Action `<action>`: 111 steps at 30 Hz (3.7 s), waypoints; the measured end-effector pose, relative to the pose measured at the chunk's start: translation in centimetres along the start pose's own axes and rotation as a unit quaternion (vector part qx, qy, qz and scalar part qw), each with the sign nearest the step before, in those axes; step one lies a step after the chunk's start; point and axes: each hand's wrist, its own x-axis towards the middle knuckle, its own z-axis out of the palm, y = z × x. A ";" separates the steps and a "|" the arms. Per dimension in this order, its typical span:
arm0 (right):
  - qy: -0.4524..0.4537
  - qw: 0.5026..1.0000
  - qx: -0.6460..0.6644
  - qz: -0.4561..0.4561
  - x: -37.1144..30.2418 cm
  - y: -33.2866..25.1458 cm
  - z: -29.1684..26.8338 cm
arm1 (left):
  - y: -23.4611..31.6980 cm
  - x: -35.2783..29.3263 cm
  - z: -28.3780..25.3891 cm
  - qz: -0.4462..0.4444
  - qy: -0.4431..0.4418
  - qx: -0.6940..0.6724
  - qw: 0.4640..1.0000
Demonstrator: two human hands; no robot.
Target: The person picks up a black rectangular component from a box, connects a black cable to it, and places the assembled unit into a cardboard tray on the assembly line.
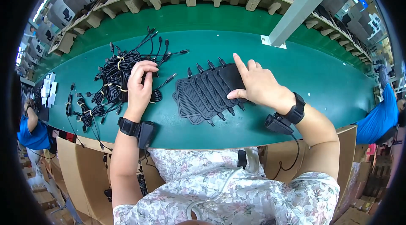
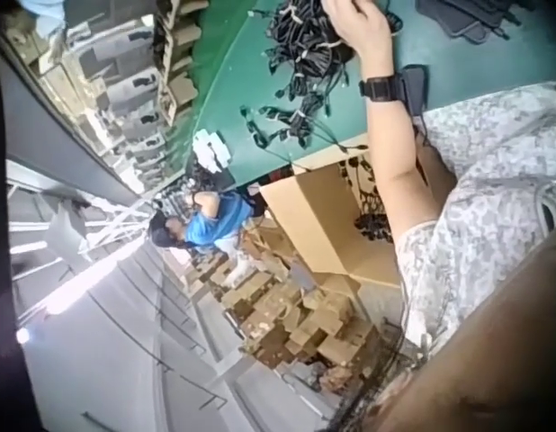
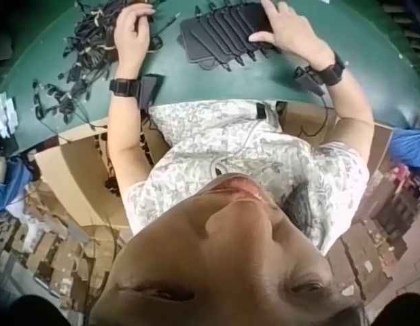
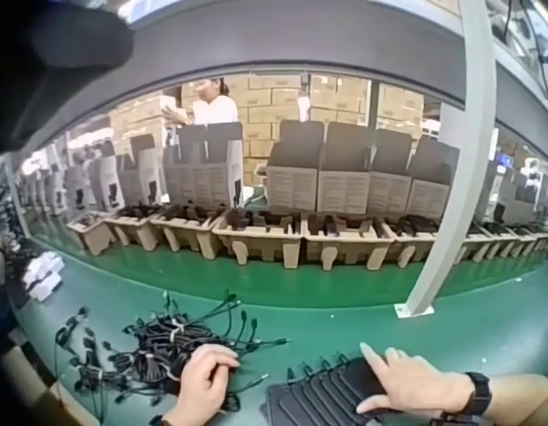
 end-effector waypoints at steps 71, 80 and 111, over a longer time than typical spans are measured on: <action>-0.041 0.815 0.533 -0.225 14.1 -13.9 -8.7 | -0.1 -1.2 -1.0 0.030 0.043 -0.086 0.995; 0.068 0.778 0.575 -0.245 8.5 -9.1 -12.5 | 5.3 0.0 -2.9 0.044 0.213 -0.110 0.970; 0.458 0.888 0.012 0.026 17.3 10.0 -13.3 | 1.4 0.5 3.0 -0.156 -0.049 -0.048 0.985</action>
